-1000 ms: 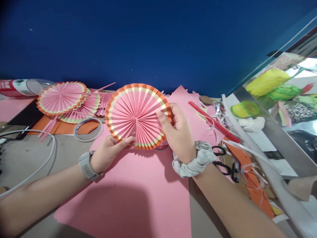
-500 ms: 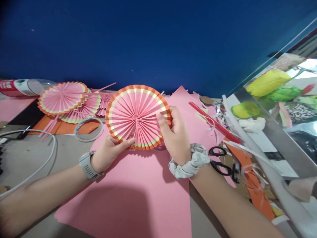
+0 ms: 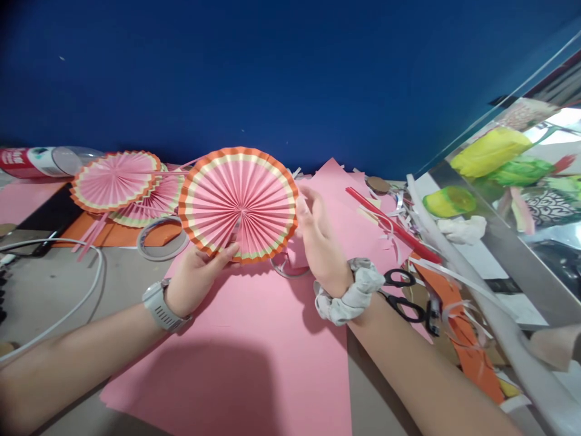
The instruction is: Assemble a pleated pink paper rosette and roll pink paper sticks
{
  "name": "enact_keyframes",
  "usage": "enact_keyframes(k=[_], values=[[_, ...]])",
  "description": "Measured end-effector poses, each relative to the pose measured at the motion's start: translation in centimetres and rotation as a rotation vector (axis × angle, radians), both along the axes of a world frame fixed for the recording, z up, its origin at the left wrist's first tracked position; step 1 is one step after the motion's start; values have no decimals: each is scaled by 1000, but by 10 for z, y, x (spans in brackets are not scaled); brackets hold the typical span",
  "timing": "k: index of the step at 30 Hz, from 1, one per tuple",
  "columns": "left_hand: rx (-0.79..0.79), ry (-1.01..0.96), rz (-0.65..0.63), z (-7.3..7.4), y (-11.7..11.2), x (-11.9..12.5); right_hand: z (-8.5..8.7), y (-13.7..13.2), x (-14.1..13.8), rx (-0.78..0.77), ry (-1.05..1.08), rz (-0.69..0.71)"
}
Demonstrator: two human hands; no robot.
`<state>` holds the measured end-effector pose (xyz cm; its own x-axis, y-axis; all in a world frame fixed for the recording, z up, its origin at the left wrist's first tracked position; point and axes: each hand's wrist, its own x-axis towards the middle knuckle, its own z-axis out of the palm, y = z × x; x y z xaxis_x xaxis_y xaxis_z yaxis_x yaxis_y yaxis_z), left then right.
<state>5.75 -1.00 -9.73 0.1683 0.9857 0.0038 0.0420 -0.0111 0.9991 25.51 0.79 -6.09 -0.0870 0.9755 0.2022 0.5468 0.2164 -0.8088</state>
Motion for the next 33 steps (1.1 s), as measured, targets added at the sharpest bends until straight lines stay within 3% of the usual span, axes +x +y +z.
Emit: enact_keyframes(k=[3,5,7,9,17,26,33], values=[[-15,-59,86,0,1,1,1,-8,-9,212,14,-126],[-11,-72,94,2,0,1,5,-16,-17,304,-179,-11],[7,-49,73,4,-1,1,10,-24,-25,287,-391,144],[47,-12,53,5,-3,1,13,-32,-31,249,-508,202],[114,51,118,1,-4,2,9,-40,-43,365,-778,64],[144,61,149,-2,-8,6,12,-30,-45,179,-706,9],[193,112,56,-5,-6,5,10,-28,-43,182,-702,30]])
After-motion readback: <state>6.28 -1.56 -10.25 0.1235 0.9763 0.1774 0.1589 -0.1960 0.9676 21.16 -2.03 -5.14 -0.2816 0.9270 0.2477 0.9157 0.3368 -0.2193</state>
